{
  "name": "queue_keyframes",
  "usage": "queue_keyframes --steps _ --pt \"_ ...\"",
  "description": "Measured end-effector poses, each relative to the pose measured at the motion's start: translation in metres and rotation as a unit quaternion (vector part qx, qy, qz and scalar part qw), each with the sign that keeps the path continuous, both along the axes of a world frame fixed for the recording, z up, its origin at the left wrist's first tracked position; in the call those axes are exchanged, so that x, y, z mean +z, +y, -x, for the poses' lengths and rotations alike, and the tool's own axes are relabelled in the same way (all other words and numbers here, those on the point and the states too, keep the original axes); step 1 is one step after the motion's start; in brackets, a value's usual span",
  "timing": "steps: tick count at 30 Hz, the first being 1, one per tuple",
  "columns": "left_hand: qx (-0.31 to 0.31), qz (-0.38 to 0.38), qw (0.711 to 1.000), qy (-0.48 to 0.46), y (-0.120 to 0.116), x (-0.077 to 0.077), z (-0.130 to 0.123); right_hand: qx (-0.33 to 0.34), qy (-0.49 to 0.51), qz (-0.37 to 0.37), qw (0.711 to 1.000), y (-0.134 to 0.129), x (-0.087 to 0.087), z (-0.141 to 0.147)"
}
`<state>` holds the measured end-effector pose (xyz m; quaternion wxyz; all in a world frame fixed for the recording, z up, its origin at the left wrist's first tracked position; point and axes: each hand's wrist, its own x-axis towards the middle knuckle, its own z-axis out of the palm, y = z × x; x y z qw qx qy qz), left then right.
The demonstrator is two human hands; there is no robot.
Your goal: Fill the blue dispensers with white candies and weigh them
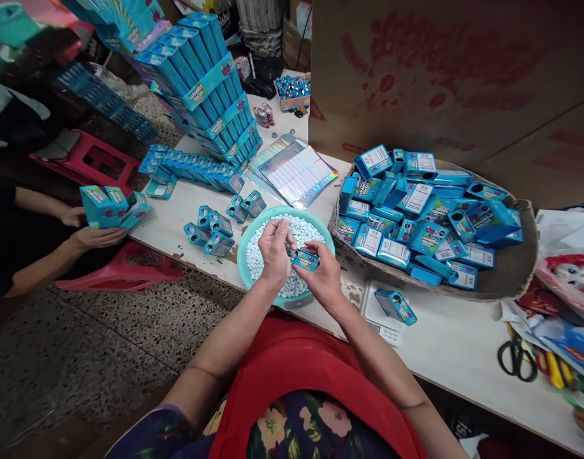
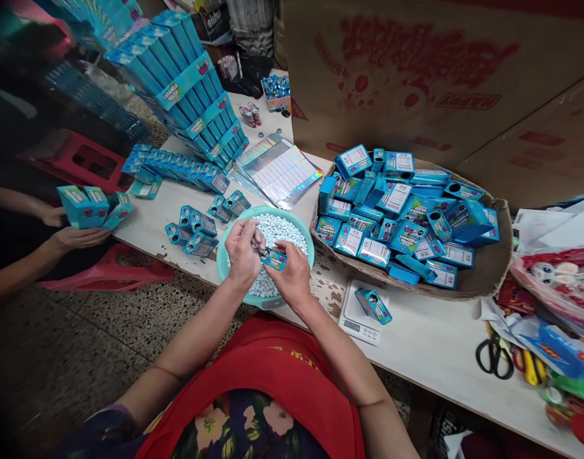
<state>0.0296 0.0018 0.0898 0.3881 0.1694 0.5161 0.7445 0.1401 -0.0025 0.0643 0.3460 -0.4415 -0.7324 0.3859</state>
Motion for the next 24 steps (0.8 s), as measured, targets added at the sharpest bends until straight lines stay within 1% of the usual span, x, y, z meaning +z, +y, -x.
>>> queue_keyframes --steps 5,9,11,13,15,17,18,19,20,21,22,23,24 --pt "0.021 -0.004 1.000 0.007 0.000 -0.004 0.001 0.000 -0.005 -0.012 1.000 0.002 -0.001 0.006" --pt "0.022 0.013 1.000 -0.009 0.003 -0.002 0.002 -0.002 0.000 -0.011 1.000 0.002 -0.005 0.011" --pt "0.016 0.019 0.999 -0.023 0.003 0.000 0.004 0.004 0.005 -0.001 1.000 0.000 -0.010 0.011" --pt "0.003 0.024 0.999 -0.031 0.003 -0.002 0.010 0.004 0.024 0.024 0.999 -0.003 -0.015 0.004" --pt "0.000 0.032 0.999 -0.010 0.003 -0.012 0.018 -0.008 0.052 0.057 0.997 -0.009 -0.016 -0.011" --pt "0.007 0.066 0.996 0.062 0.002 -0.031 0.028 -0.035 0.076 0.081 0.993 -0.018 -0.012 -0.034" --pt "-0.010 0.103 0.987 0.123 0.002 -0.043 0.033 -0.055 0.082 0.089 0.991 -0.024 -0.008 -0.049" --pt "-0.046 0.154 0.967 0.197 0.001 -0.056 0.036 -0.076 0.086 0.095 0.989 -0.031 -0.004 -0.066" --pt "-0.096 0.206 0.934 0.276 -0.001 -0.068 0.038 -0.099 0.090 0.102 0.986 -0.038 0.002 -0.084" --pt "-0.139 0.247 0.892 0.352 -0.002 -0.078 0.038 -0.125 0.094 0.107 0.982 -0.045 0.008 -0.103" --pt "-0.168 0.269 0.851 0.418 -0.004 -0.086 0.036 -0.156 0.097 0.112 0.977 -0.053 0.014 -0.124" --pt "-0.178 0.269 0.820 0.472 -0.005 -0.090 0.031 -0.198 0.100 0.110 0.969 -0.060 0.019 -0.144" --pt "-0.172 0.248 0.804 0.513 -0.005 -0.093 0.023 -0.251 0.097 0.099 0.958 -0.066 0.023 -0.164"
